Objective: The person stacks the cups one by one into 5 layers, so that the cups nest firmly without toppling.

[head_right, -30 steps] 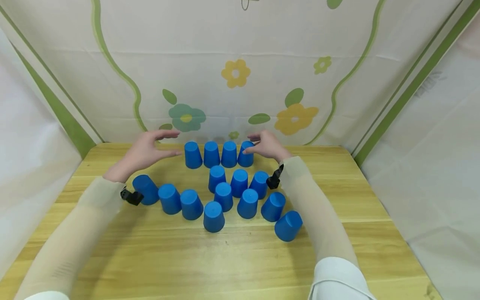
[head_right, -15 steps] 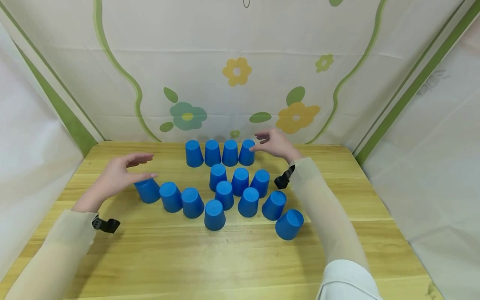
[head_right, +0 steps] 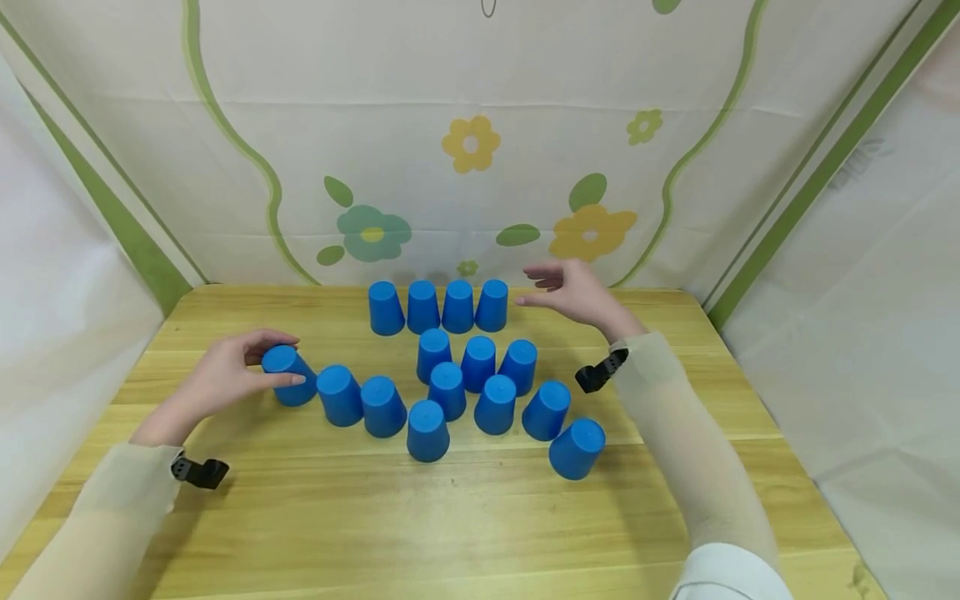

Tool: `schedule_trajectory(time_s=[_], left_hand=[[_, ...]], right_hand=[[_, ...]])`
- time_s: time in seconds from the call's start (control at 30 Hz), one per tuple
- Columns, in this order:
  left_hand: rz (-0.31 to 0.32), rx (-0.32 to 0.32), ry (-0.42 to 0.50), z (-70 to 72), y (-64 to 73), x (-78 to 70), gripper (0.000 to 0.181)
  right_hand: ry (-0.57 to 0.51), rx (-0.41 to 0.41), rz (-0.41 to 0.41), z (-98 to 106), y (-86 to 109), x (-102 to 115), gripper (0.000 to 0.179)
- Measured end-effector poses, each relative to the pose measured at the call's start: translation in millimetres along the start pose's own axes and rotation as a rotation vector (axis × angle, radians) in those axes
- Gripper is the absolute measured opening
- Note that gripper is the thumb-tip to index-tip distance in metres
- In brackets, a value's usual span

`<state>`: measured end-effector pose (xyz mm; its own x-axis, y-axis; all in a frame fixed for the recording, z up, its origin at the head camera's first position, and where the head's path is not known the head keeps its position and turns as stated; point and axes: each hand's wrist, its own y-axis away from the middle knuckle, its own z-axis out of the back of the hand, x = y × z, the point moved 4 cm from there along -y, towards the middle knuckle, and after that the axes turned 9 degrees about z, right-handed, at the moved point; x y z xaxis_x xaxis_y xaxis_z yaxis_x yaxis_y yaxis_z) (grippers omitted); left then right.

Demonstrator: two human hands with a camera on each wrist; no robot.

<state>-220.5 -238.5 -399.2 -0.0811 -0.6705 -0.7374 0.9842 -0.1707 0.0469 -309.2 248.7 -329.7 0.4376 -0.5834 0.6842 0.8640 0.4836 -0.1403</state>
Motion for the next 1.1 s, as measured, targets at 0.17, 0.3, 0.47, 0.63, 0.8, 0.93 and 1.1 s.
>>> schedule_trajectory(time_s=[0.17, 0.3, 0.47, 0.63, 0.8, 0.93, 1.1], left_hand=[[0.025, -0.004, 0.019, -0.1, 1.0, 4.5, 0.065], [0.048, -0.009, 0.035, 0.8, 2.2, 7.5, 0.066], [0.066, -0.02, 0.049, 1.7, 4.3, 9.2, 0.063], [0.054, -0.023, 0.053, 1.2, 5.6, 9.1, 0.059], [0.044, -0.028, 0.063, 0.7, 6.6, 9.6, 0.058], [0.049, -0.031, 0.063, 1.1, 7.9, 9.9, 0.059], [0.049, -0.032, 0.056, 1.6, 8.7, 9.5, 0.059]], right_hand=[[-0.005, -0.005, 0.016, 3.3, 14.2, 2.3, 0.06], [0.009, 0.002, 0.031, 1.7, 25.0, 4.5, 0.059], [0.029, 0.038, 0.025, -6.6, 37.6, 5.6, 0.063], [0.018, 0.089, 0.017, -19.6, 47.6, 1.1, 0.066], [0.002, 0.133, 0.033, -31.2, 54.2, -4.5, 0.065], [-0.008, 0.155, 0.037, -36.9, 56.4, -6.2, 0.063], [-0.005, 0.184, 0.039, -42.1, 53.9, -6.1, 0.058]])
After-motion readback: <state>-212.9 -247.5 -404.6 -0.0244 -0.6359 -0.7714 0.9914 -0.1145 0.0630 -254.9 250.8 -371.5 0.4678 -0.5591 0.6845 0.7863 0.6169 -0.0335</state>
